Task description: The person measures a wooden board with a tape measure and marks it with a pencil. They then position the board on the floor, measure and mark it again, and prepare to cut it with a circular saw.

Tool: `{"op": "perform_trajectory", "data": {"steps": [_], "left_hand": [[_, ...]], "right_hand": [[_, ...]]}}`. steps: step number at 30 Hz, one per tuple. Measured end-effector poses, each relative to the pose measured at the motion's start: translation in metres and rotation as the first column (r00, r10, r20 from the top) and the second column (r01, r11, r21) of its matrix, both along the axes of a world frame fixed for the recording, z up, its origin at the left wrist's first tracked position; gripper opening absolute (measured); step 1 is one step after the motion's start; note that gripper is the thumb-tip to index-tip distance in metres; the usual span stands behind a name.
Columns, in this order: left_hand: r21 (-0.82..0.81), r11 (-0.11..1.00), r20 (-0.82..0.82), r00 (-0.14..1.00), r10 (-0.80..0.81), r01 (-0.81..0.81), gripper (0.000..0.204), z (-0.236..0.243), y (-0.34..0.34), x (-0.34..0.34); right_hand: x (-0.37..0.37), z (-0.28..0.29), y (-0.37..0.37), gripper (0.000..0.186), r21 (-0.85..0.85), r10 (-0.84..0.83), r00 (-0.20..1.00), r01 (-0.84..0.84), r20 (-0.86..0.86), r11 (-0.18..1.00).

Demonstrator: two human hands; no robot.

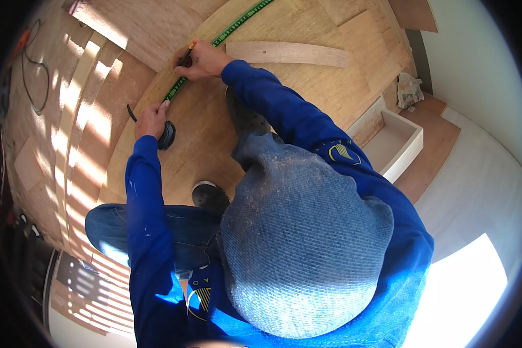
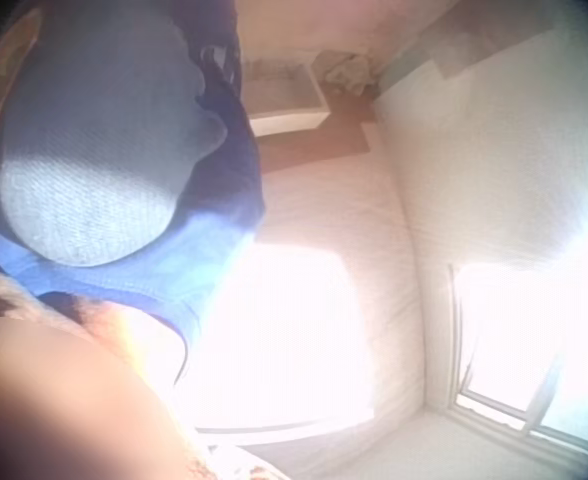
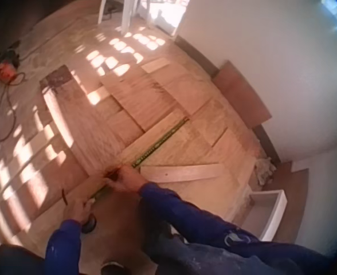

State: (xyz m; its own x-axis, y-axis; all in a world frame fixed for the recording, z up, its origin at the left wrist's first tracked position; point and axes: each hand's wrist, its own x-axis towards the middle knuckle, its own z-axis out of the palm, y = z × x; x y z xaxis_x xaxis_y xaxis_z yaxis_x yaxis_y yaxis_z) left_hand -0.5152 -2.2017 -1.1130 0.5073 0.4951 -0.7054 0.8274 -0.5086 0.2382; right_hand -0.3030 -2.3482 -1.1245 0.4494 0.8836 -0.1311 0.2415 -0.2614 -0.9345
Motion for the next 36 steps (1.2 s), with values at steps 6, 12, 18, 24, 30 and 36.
{"op": "perform_trajectory", "data": {"steps": [6,12,18,24,30,36], "left_hand": [[0.010,1.000,0.000,1.000,0.017,-0.017,0.052,-0.002,0.000,-0.001],[-0.026,1.000,0.000,1.000,0.016,-0.016,0.051,-0.004,0.001,-0.001],[-0.104,0.994,-0.005,1.000,0.025,-0.025,0.053,-0.008,0.010,-0.002],[-0.140,0.990,-0.004,1.000,0.012,-0.012,0.055,-0.009,0.014,0.000],[-0.134,0.991,-0.012,1.000,0.007,-0.008,0.054,-0.005,0.013,0.001],[-0.119,0.993,-0.009,1.000,0.009,-0.010,0.053,-0.002,0.011,0.002]], "right_hand": [[0.000,-0.013,0.006,0.020,-0.087,0.087,0.996,-0.088,-0.015,0.992],[0.002,-0.019,0.005,0.020,-0.056,0.098,0.995,-0.099,-0.026,0.993],[0.003,-0.020,0.003,0.019,-0.074,0.113,0.991,-0.118,-0.067,0.990],[0.003,-0.024,0.003,0.020,-0.114,0.137,0.990,-0.140,-0.037,0.984],[0.002,-0.027,0.003,0.023,-0.077,0.146,0.987,-0.141,0.065,0.987],[0.000,-0.023,0.003,0.023,-0.138,0.156,0.987,-0.150,0.033,0.979]]}}
